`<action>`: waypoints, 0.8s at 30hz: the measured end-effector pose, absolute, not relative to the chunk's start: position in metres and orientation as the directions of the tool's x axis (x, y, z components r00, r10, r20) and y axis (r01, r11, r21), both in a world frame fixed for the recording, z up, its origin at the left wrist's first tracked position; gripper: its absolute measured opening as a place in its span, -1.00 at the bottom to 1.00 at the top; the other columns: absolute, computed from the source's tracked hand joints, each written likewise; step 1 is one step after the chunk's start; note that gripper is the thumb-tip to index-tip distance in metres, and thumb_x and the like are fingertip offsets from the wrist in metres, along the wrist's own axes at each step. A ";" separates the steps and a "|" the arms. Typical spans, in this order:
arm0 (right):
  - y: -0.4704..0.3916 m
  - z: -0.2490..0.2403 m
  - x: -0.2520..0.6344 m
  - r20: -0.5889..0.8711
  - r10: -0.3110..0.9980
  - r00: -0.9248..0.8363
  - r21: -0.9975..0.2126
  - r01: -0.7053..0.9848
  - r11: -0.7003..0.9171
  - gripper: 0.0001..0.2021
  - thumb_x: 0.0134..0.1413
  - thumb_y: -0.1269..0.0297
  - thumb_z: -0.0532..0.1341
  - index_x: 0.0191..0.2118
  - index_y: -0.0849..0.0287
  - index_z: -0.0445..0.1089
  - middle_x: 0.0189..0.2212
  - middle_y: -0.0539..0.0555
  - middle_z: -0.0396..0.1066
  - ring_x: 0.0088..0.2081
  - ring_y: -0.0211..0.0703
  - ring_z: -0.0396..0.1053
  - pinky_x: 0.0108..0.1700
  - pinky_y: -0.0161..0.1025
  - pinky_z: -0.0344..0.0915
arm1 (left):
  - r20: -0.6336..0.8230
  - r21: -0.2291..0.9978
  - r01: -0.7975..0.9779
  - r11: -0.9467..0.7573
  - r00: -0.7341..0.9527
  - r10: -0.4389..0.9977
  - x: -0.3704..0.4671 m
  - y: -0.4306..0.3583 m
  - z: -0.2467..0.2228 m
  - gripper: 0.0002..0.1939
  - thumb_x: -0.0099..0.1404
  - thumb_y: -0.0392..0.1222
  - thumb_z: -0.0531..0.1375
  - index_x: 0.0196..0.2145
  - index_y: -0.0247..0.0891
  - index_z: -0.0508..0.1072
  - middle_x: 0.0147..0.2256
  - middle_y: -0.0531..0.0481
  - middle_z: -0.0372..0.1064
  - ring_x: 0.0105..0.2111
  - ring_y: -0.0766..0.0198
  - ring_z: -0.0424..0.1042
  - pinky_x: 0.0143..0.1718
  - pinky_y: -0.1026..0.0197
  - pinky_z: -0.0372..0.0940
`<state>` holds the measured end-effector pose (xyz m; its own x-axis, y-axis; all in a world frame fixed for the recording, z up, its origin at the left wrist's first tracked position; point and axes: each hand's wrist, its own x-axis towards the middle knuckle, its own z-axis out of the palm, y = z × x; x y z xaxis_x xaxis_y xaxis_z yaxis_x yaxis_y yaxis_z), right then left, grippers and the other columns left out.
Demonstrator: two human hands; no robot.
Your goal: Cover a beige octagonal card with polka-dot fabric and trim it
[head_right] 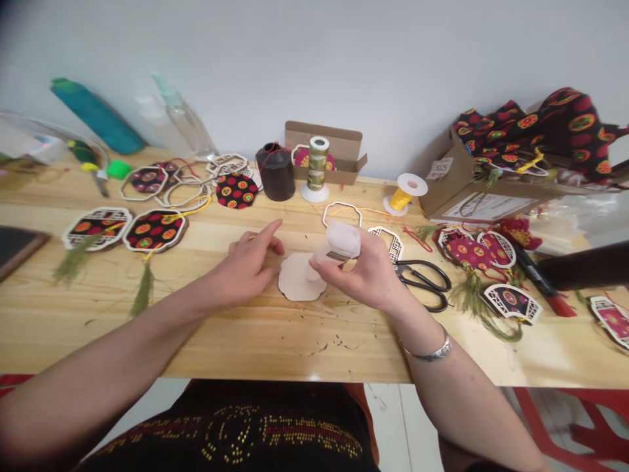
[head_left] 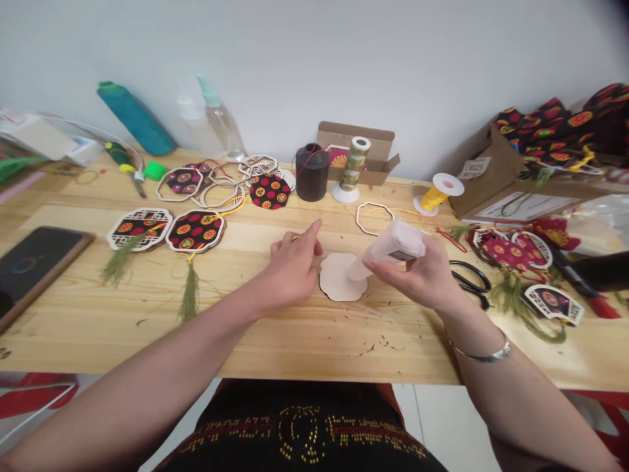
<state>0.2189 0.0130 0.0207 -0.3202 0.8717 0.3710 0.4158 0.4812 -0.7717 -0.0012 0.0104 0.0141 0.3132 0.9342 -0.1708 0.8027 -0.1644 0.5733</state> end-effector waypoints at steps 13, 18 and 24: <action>0.012 0.020 0.219 0.390 0.859 -0.331 -0.781 0.375 0.499 -0.87 -0.04 0.26 0.39 -0.41 0.05 0.42 -0.46 -0.04 0.45 -0.45 -0.21 0.36 -0.36 -0.18 0.31 | -0.174 0.571 0.803 -0.168 0.318 0.932 -0.001 0.011 0.014 -0.22 0.18 -0.32 0.05 0.33 -0.31 -0.13 -0.05 -0.13 0.37 0.01 -0.04 0.18 0.07 -0.16 0.05; 0.013 0.025 0.222 0.354 0.871 -0.342 -0.778 0.409 0.477 -0.86 -0.05 0.25 0.39 -0.44 0.10 0.42 -0.50 -0.02 0.45 -0.47 -0.21 0.36 -0.41 -0.20 0.31 | -0.173 0.570 0.804 -0.166 0.316 0.933 -0.002 0.011 0.013 -0.22 0.18 -0.33 0.06 0.33 -0.32 -0.12 -0.05 -0.13 0.37 0.01 -0.03 0.19 0.08 -0.15 0.05; 0.017 0.026 0.225 0.399 0.913 -0.086 -0.849 0.342 0.403 -0.82 -0.09 0.22 0.41 -0.43 0.14 0.42 -0.50 -0.02 0.46 -0.48 -0.22 0.40 -0.43 -0.24 0.38 | -0.179 0.567 0.810 -0.151 0.300 0.937 -0.001 0.011 0.013 -0.23 0.20 -0.33 0.07 0.33 -0.34 -0.12 -0.03 -0.13 0.37 0.01 -0.03 0.19 0.10 -0.14 0.03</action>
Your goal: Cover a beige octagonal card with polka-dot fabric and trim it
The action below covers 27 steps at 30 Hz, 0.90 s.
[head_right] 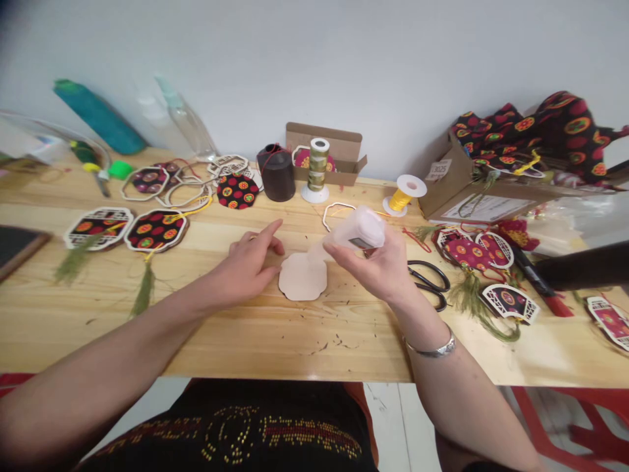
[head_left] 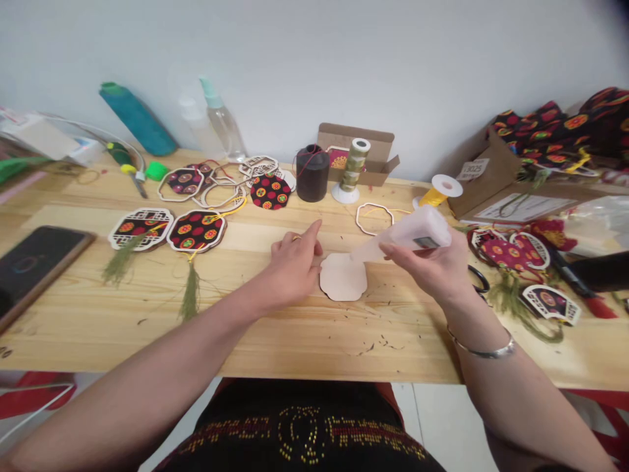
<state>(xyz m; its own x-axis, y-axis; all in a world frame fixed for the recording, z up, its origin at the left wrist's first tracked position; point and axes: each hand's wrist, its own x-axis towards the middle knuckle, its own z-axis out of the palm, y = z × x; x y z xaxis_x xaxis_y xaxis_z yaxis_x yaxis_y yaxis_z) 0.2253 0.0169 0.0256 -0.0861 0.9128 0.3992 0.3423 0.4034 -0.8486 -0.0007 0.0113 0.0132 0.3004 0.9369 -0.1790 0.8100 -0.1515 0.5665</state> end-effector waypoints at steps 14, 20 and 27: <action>0.022 0.025 0.229 0.308 0.898 -0.313 -0.829 0.375 0.415 -0.84 -0.07 0.24 0.39 -0.43 0.14 0.42 -0.50 -0.03 0.46 -0.47 -0.24 0.38 -0.40 -0.26 0.36 | -0.150 0.575 0.802 -0.158 0.294 0.944 0.000 0.012 0.012 -0.22 0.18 -0.35 0.08 0.32 -0.26 -0.09 -0.07 -0.11 0.40 -0.01 -0.04 0.22 0.07 -0.14 0.06; 0.030 0.036 0.233 0.430 0.900 0.069 -0.902 0.072 0.426 -0.74 -0.13 0.17 0.43 -0.32 0.08 0.41 -0.51 -0.05 0.42 -0.53 -0.21 0.38 -0.49 -0.23 0.35 | -0.195 0.565 0.815 -0.124 0.278 0.940 0.001 0.013 0.016 -0.21 0.19 -0.36 0.09 0.33 -0.35 -0.10 -0.05 -0.15 0.39 0.02 -0.05 0.20 0.07 -0.10 0.06; 0.026 0.085 0.233 0.400 0.915 0.055 -0.893 -0.201 0.403 -0.59 -0.22 0.38 0.42 -0.17 -0.11 0.42 0.03 -0.06 0.38 -0.23 -0.18 0.49 -0.14 -0.16 0.45 | -0.197 0.563 0.818 -0.119 0.273 0.942 0.002 0.011 0.017 -0.22 0.21 -0.37 0.10 0.33 -0.37 -0.10 -0.04 -0.15 0.40 0.01 -0.05 0.21 0.09 -0.10 0.04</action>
<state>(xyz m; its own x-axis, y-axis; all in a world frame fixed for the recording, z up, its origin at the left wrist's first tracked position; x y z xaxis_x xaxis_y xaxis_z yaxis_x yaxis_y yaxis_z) 0.2325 0.0256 0.0846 0.0554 0.9147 0.4003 -0.2013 0.4029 -0.8928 0.0016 0.0114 0.0171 0.2727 0.9418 -0.1967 0.8179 -0.1193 0.5629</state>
